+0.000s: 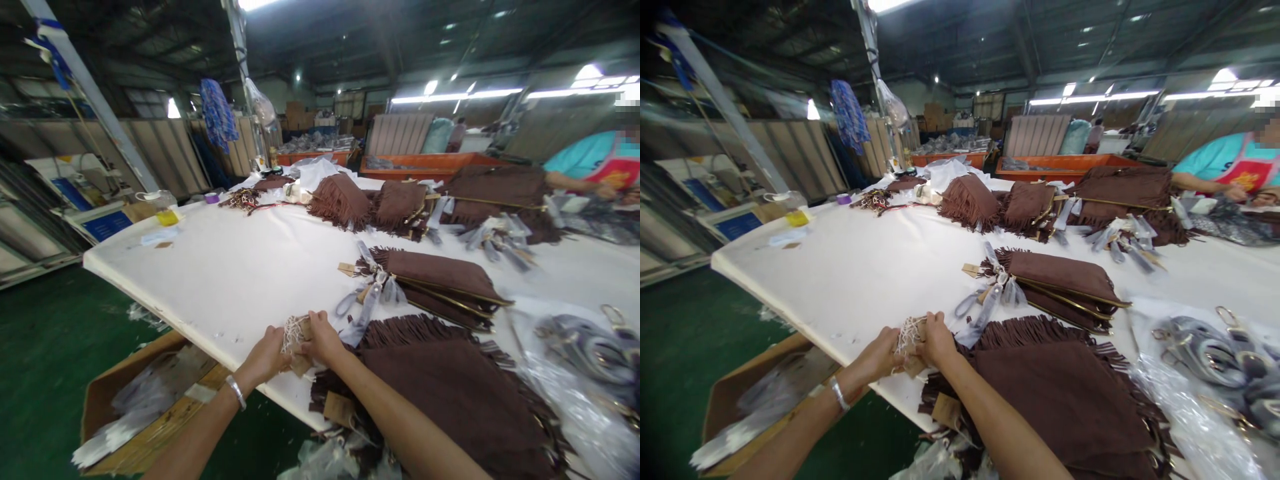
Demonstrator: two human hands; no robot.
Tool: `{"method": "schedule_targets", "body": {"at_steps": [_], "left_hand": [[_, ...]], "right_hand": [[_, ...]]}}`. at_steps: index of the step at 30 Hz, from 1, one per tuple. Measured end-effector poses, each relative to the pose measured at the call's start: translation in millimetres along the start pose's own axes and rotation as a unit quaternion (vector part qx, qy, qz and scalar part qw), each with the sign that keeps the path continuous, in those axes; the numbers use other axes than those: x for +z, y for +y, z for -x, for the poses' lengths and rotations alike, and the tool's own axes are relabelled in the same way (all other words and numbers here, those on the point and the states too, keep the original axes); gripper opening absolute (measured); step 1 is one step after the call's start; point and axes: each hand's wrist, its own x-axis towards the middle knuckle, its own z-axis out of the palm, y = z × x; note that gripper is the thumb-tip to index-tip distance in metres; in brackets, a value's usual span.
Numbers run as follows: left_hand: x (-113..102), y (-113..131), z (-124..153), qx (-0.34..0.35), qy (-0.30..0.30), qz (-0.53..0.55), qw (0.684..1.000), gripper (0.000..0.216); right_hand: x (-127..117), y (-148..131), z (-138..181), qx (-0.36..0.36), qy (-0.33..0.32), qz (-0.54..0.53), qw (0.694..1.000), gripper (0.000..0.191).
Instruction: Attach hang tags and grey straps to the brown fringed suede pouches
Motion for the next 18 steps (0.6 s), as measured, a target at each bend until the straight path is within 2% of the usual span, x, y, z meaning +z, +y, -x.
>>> {"method": "schedule_targets", "body": {"at_steps": [4,7,10,13,15,18], "left_hand": [[-2.7,10.8,-0.5,0.018,-0.037,0.043,0.998,0.038],[-4.0,18.0,1.4,0.024,-0.081,0.212,0.974,0.043],[-2.2,22.6,1.9,-0.046,-0.09,0.362,0.927,0.052],[1.8,26.4,-2.3,-0.094,-0.099,0.415,0.899,0.044],[4.0,29.6,-6.5,-0.093,-0.1,0.433,0.891,0.037],[5.4,36.4,-11.9,-0.087,-0.094,0.457,0.88,0.03]], "right_hand": [[-3.1,4.2,2.5,-0.018,-0.022,-0.001,1.0,0.067],[-5.3,6.4,4.5,-0.036,-0.038,-0.009,0.999,0.066],[-9.5,7.0,6.8,-0.052,-0.05,-0.019,0.997,0.061],[-18.0,6.4,11.5,-0.073,-0.065,-0.024,0.995,0.058],[-24.6,4.8,15.8,-0.093,-0.084,-0.022,0.992,0.066],[-29.7,-2.3,21.8,-0.122,-0.101,0.03,0.987,0.102]]}}
